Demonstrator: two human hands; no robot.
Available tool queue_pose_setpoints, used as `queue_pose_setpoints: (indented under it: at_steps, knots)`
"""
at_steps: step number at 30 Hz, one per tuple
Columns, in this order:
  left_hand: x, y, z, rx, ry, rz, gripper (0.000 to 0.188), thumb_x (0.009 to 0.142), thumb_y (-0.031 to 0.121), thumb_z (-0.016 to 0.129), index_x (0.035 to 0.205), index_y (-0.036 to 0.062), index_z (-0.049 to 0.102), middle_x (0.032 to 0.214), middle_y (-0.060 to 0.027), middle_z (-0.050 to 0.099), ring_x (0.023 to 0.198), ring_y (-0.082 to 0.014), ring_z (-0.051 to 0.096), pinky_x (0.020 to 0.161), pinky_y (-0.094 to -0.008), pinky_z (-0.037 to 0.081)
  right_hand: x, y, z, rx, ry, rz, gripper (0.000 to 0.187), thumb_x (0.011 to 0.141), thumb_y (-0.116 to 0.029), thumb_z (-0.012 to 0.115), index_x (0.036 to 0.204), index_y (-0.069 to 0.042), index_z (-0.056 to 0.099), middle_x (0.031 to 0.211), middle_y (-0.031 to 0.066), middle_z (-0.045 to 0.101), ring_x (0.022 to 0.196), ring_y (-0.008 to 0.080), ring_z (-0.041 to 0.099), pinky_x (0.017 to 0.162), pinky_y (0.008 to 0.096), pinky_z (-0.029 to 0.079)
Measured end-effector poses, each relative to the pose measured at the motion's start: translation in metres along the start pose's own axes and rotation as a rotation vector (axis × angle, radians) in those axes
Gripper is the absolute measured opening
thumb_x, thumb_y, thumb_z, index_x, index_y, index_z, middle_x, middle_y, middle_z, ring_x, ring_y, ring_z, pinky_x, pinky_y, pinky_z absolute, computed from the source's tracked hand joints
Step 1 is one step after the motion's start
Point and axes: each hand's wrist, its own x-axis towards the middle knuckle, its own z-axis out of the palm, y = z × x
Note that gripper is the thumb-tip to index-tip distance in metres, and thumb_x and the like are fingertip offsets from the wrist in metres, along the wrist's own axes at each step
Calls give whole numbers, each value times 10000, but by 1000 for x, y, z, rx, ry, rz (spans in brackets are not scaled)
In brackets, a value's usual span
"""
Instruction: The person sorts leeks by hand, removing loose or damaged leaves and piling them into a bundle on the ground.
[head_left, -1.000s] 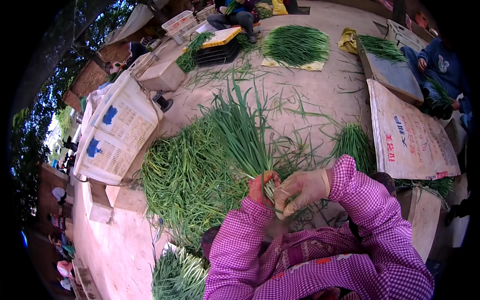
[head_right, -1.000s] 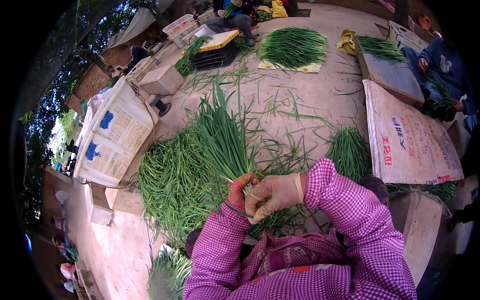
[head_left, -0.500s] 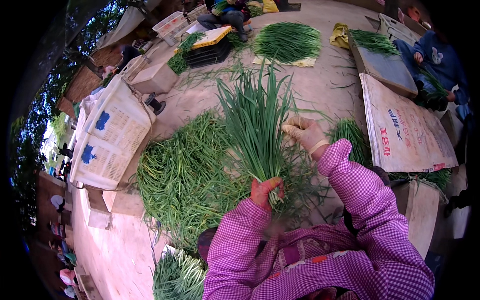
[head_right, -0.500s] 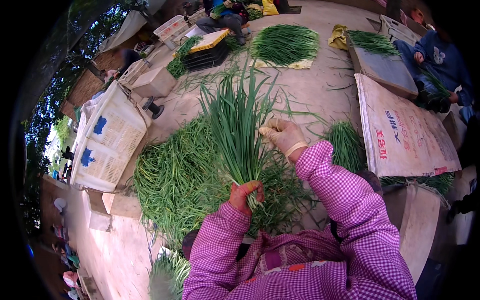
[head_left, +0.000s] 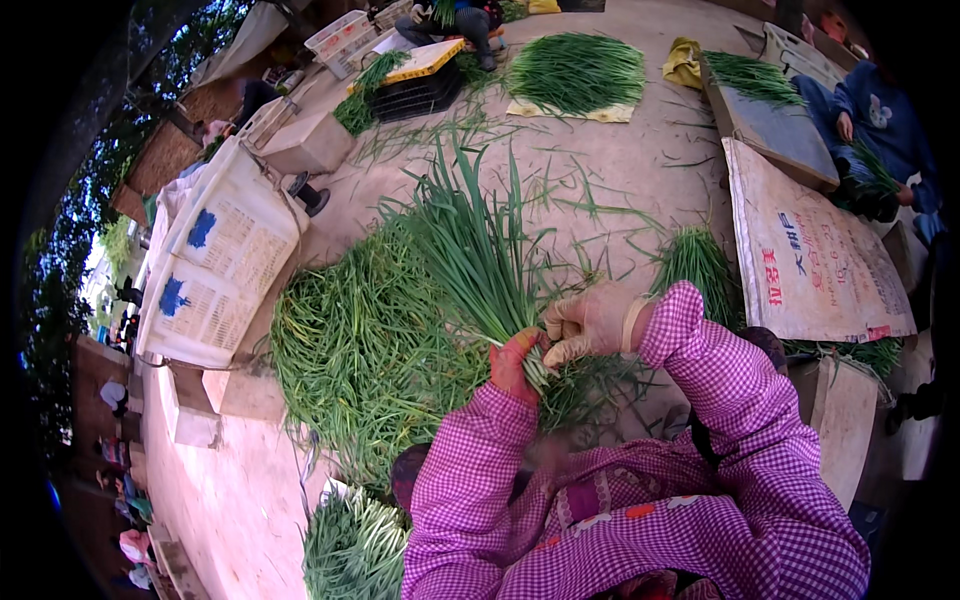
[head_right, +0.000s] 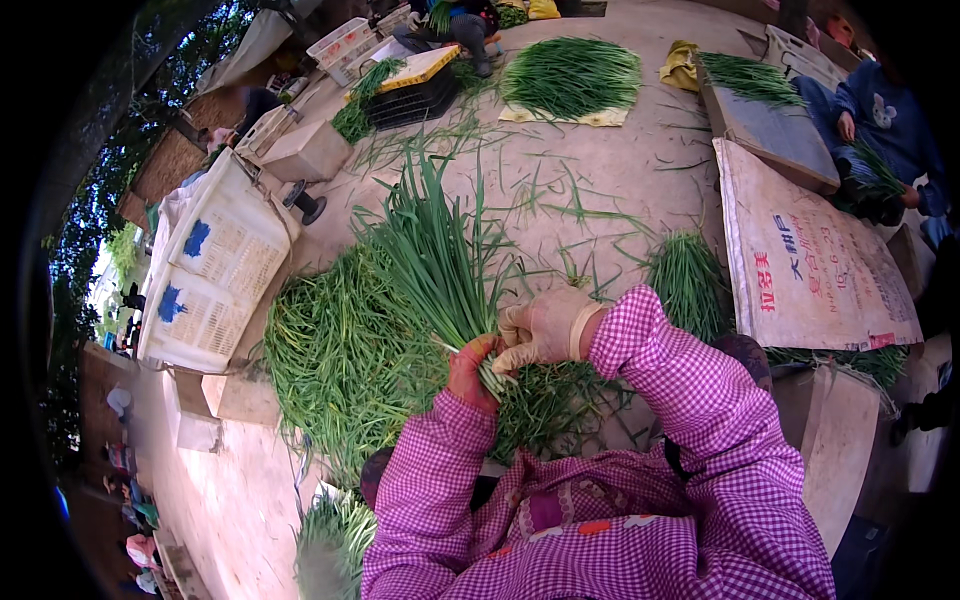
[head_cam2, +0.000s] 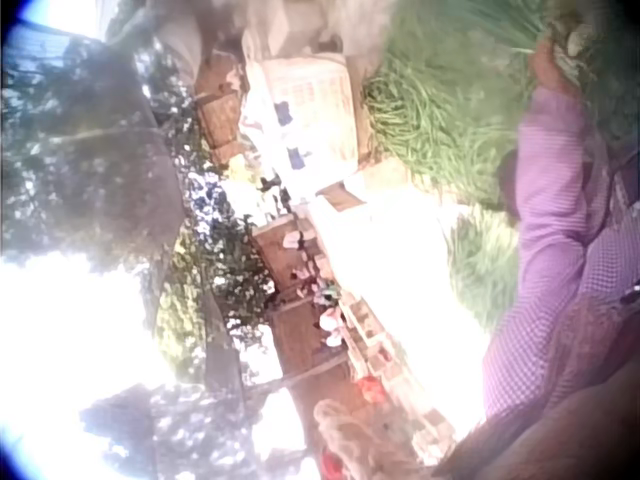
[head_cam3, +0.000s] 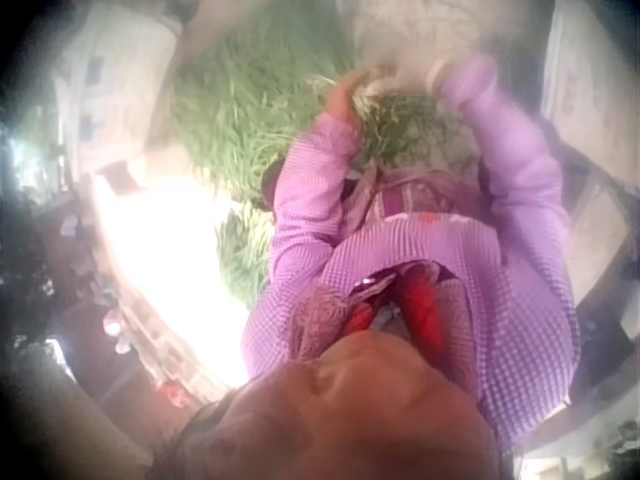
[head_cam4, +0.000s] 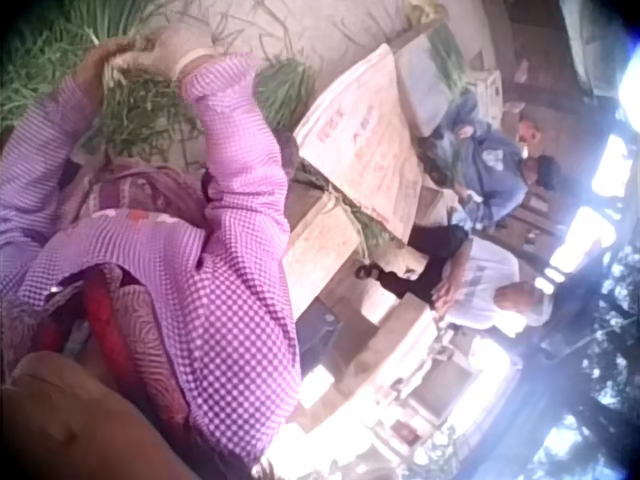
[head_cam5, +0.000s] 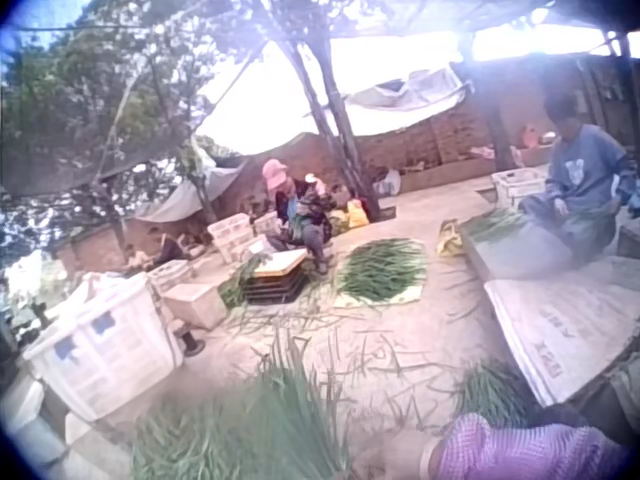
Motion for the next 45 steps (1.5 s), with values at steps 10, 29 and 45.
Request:
queue_pose_setpoints:
  at_steps: [10, 29, 45]
  knots:
    - [-4, -1, 4, -97, -42, 21, 184, 850, 102, 552, 907, -62, 612, 809, -127, 660, 685, -229, 654, 566, -334, 535, 12, -15, 38, -436, 289, -113, 333, 885, -424, 537, 844, -120, 668, 736, 80, 647, 669, 295, 626, 646, 436, 469]
    - [41, -31, -56, 291, 40, 14, 888, 787, 37, 662, 1444, -13, 67, 729, -111, 607, 510, -194, 552, 436, -326, 459, 17, -17, 32, 174, 430, -73, 274, 856, -370, 629, 958, -115, 622, 793, 43, 672, 725, 244, 664, 625, 369, 513]
    - [-3, 31, 16, 1319, 370, 150, 923, 723, 178, 756, 1452, 31, 208, 1128, -243, 623, 947, -317, 656, 806, -354, 516, 21, 32, 44, 975, 45, 126, 528, 872, -481, 629, 989, 35, 622, 860, 131, 668, 695, 172, 654, 625, 285, 549]
